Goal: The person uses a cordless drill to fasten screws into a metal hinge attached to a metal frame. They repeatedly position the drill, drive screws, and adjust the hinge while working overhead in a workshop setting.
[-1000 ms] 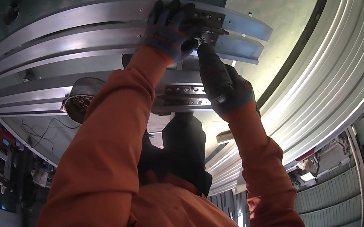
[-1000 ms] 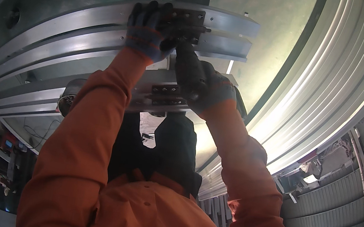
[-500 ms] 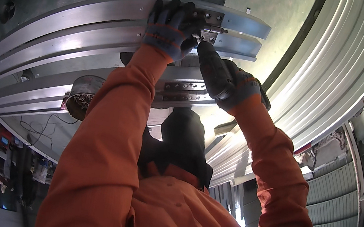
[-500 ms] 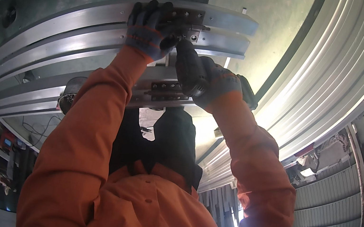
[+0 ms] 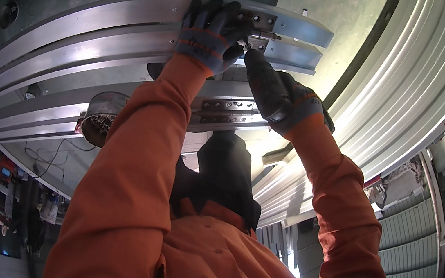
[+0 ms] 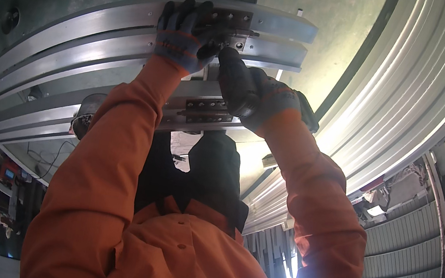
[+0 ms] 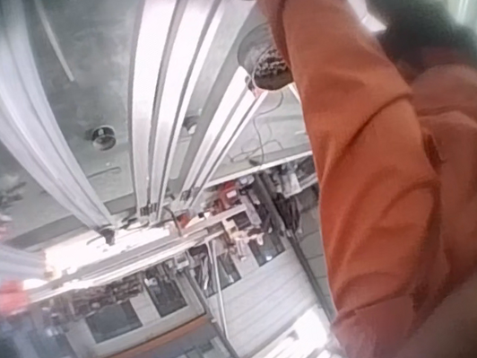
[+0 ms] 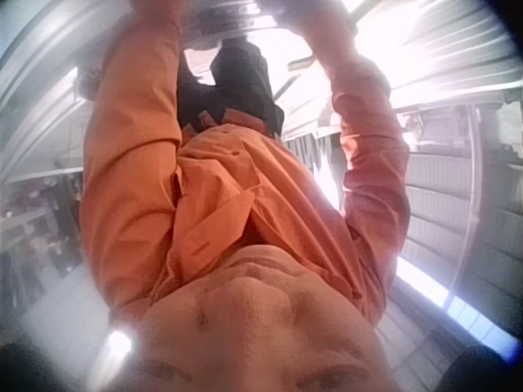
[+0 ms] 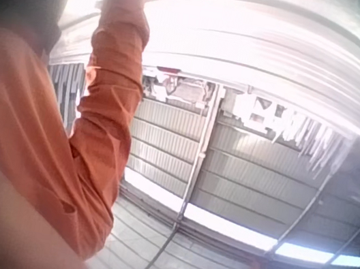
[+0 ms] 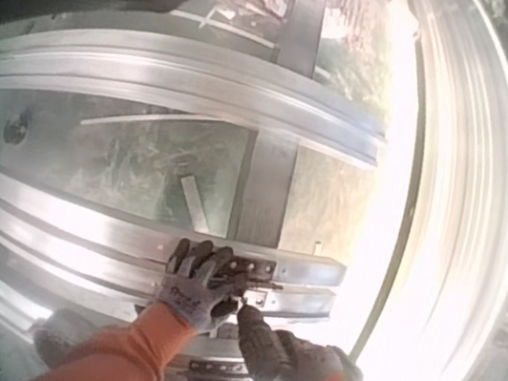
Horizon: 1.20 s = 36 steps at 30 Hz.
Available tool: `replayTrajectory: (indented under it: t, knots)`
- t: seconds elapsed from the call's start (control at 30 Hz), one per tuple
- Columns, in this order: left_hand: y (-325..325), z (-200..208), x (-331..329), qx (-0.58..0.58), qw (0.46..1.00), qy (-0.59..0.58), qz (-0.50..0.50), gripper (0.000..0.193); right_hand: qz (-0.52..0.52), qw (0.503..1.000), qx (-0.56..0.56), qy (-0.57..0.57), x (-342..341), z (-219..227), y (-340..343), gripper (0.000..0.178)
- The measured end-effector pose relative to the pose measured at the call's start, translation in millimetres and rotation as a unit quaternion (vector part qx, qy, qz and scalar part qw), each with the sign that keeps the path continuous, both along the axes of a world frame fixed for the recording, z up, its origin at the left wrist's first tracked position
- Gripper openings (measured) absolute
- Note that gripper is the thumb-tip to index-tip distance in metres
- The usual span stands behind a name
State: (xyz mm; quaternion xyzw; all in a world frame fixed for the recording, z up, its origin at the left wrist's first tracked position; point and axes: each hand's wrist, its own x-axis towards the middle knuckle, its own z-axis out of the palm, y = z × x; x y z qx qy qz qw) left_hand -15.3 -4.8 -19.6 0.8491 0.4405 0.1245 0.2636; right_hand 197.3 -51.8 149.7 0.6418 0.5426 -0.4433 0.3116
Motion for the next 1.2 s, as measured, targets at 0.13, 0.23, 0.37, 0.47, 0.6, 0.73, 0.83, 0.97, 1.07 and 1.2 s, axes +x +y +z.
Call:
replayTrajectory:
  t: [0.13, 0.23, 0.37, 0.47, 0.6, 0.73, 0.83, 0.97, 1.07, 1.2]
  knots:
    - [-2.0, 1.0, -0.4, 0.000, 1.000, 0.008, 0.001, 0.051, -0.040, 0.999, -0.022, 0.021, 2.4, 3.2, 6.4, 0.067]
    - [-0.7, -0.3, 2.1, 0.001, 1.000, 0.005, 0.004, 0.052, -0.038, 0.999, -0.006, 0.031, 8.2, -6.9, -6.7, 0.068]
    - [-2.2, -0.5, 0.0, -0.004, 1.000, 0.010, 0.005, 0.053, -0.018, 1.000, -0.006, 0.009, 14.4, -17.8, -14.9, 0.065]
    - [-2.4, 0.9, 0.8, -0.006, 1.000, 0.008, 0.003, 0.054, -0.098, 0.991, 0.044, 0.082, 28.7, -36.3, -37.6, 0.061]
    - [-1.5, 0.1, 2.0, 0.000, 1.000, 0.003, 0.007, 0.053, -0.238, 0.954, 0.060, 0.171, 38.4, -50.1, -52.0, 0.055]
    - [-1.4, -0.1, 1.7, -0.009, 1.000, 0.006, 0.003, 0.053, -0.226, 0.953, 0.094, 0.177, 33.9, -48.3, -50.4, 0.050]
    - [-2.5, 0.5, -2.3, -0.014, 1.000, 0.013, 0.004, 0.053, -0.073, 0.988, 0.075, 0.111, 19.5, -19.5, -11.7, 0.049]
    - [-1.6, 2.5, -0.5, -0.018, 1.000, 0.003, 0.006, 0.053, -0.102, 0.991, 0.031, 0.086, 20.7, -14.8, -2.9, 0.049]
    - [-0.1, 0.5, -0.7, -0.011, 1.000, 0.000, 0.011, 0.054, -0.135, 0.983, 0.062, 0.108, 23.4, -24.7, -17.9, 0.049]
    - [1.6, 2.6, 4.0, -0.016, 1.000, 0.004, -0.011, 0.056, -0.227, 0.949, 0.129, 0.177, 44.4, -58.0, -66.5, 0.050]
